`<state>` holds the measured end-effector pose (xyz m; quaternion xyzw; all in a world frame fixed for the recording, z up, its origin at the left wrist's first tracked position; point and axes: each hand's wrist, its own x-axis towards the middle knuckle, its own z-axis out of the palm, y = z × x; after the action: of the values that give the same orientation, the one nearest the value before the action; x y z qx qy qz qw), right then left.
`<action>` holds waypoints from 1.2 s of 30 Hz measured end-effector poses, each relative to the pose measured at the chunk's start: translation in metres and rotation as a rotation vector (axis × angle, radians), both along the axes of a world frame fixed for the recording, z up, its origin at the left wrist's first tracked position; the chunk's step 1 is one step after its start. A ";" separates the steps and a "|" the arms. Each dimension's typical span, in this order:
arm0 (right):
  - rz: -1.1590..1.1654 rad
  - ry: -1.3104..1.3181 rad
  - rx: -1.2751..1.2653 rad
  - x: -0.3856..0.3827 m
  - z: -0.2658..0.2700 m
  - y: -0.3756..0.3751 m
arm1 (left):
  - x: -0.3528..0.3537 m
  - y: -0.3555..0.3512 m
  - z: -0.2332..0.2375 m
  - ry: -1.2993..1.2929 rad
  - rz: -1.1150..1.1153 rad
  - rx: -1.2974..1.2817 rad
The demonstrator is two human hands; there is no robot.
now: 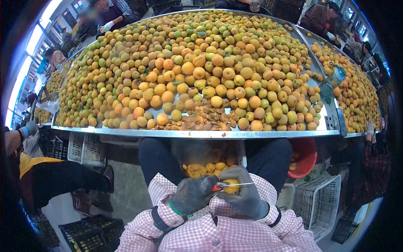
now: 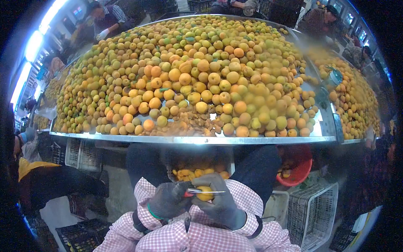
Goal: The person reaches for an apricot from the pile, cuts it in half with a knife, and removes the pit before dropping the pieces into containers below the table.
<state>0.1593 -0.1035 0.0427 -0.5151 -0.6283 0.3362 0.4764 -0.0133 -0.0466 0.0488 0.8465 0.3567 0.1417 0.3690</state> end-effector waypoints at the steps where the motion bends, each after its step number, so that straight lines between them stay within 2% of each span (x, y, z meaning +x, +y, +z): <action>1: 0.001 0.011 -0.013 0.000 0.000 -0.001 | 0.001 0.000 0.001 0.014 -0.007 0.013; 5: 0.006 0.018 -0.048 -0.001 -0.005 -0.005 | -0.002 -0.003 -0.010 0.044 -0.009 0.016; 11: -0.087 -0.058 0.039 -0.010 -0.001 -0.003 | -0.001 -0.004 -0.019 0.100 -0.056 -0.023; 13: -0.169 -0.295 0.160 -0.010 -0.006 0.001 | 0.004 -0.005 -0.019 0.136 -0.034 -0.069; 17: -0.182 -0.325 0.146 -0.007 -0.024 0.004 | 0.009 0.002 -0.034 0.123 0.009 -0.076; 19: -0.080 0.571 -0.603 -0.002 -0.029 0.002 | 0.009 0.006 -0.040 0.145 -0.001 0.027; 20: -0.082 0.568 -0.601 0.003 -0.031 0.003 | 0.010 0.007 -0.033 0.141 -0.002 0.028; 22: 0.086 0.127 -0.264 0.014 -0.032 0.010 | 0.014 0.011 -0.014 0.194 0.082 -0.228; 23: 0.083 0.126 -0.263 0.018 -0.027 0.015 | 0.013 0.012 -0.018 0.193 0.079 -0.227; 25: -0.028 -0.073 -0.222 0.026 -0.016 0.024 | 0.011 0.018 -0.027 -0.297 0.178 -0.133; 26: -0.035 -0.079 -0.221 0.031 -0.019 0.025 | 0.010 0.021 -0.023 -0.303 0.171 -0.133; 28: -0.088 0.689 -0.367 0.040 -0.027 0.026 | 0.007 0.028 -0.006 -0.613 0.433 -0.429; 29: -0.147 0.846 -0.392 0.037 -0.016 0.025 | 0.008 0.030 0.007 -0.616 0.425 -0.432; 30: -0.154 0.843 -0.389 0.037 -0.010 0.024 | 0.009 0.031 0.022 -0.615 0.377 -0.349; 32: -0.053 1.009 -0.412 0.037 -0.003 0.022 | 0.011 0.030 0.027 -0.615 0.323 -0.265; 35: 0.039 0.914 -0.262 0.034 -0.007 0.021 | 0.012 0.025 0.019 -0.265 0.153 0.035; 36: 0.039 0.915 -0.261 0.032 -0.005 0.021 | 0.012 0.023 0.013 -0.263 0.153 0.035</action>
<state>0.1908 -0.0830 0.0382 -0.3579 -0.3157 0.6136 0.6290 -0.0017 -0.0239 0.0618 0.7973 0.3659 0.2853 0.3860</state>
